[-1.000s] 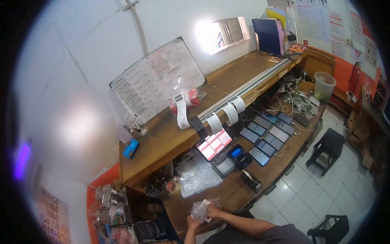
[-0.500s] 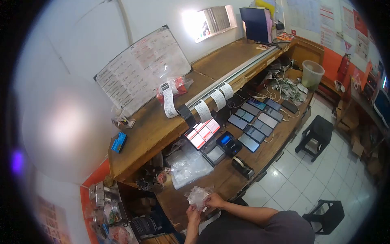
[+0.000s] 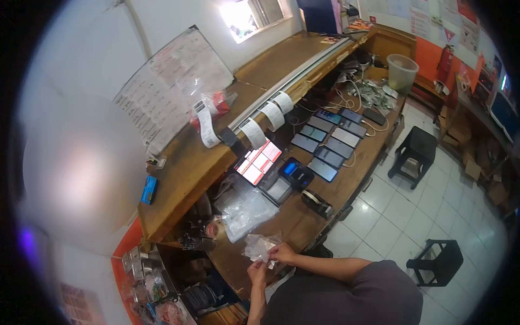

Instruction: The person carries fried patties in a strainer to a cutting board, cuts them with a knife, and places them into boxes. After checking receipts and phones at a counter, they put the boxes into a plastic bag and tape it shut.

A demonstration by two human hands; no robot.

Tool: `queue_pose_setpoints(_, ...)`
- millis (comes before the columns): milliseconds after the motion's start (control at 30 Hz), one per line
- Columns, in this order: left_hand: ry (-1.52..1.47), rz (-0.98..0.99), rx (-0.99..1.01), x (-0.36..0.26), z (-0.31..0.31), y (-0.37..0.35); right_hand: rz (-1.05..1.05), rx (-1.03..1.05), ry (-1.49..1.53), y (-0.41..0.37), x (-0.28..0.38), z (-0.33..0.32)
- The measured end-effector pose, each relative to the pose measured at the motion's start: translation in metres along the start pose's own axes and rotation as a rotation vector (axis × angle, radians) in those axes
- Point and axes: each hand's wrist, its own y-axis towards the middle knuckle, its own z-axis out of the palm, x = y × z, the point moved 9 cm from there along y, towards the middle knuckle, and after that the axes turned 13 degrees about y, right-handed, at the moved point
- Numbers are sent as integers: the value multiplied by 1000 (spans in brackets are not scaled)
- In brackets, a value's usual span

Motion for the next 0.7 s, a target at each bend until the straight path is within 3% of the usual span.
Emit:
queue_pose_setpoints(67, 100, 9, -27, -17, 1, -2, -64, 21, -51, 3, 6, 2)
queue_pose_setpoints(100, 70, 2, -66, -21, 0, -4, -235, 56, -207, 5, 13, 4)
queue_pose_setpoints(200, 69, 10, 10, -27, 6, -5, -251, 124, -381, -2, 28, 17)
queue_pose_setpoints(233, 138, 39, 3, -35, 9, -8, -322, 18, -435, -5, 36, 14)
queue_pose_setpoints(267, 133, 31, 9, -40, 14, -13, -314, 13, -440, -2, 28, 13)
queue_pose_setpoints(333, 100, 63, -27, -52, 18, -17, -75, 155, -205, 6, 1, 20)
queue_pose_setpoints(367, -58, 30, -79, -44, 14, -10, -145, 147, -347, 2, 4, 24)
queue_pose_setpoints(467, 43, -83, -228, -33, 0, -4, -181, 161, -415, -16, 18, 31)
queue_pose_setpoints(700, -72, 10, -279, -13, 6, -1, -156, 249, -495, -11, 28, 14)
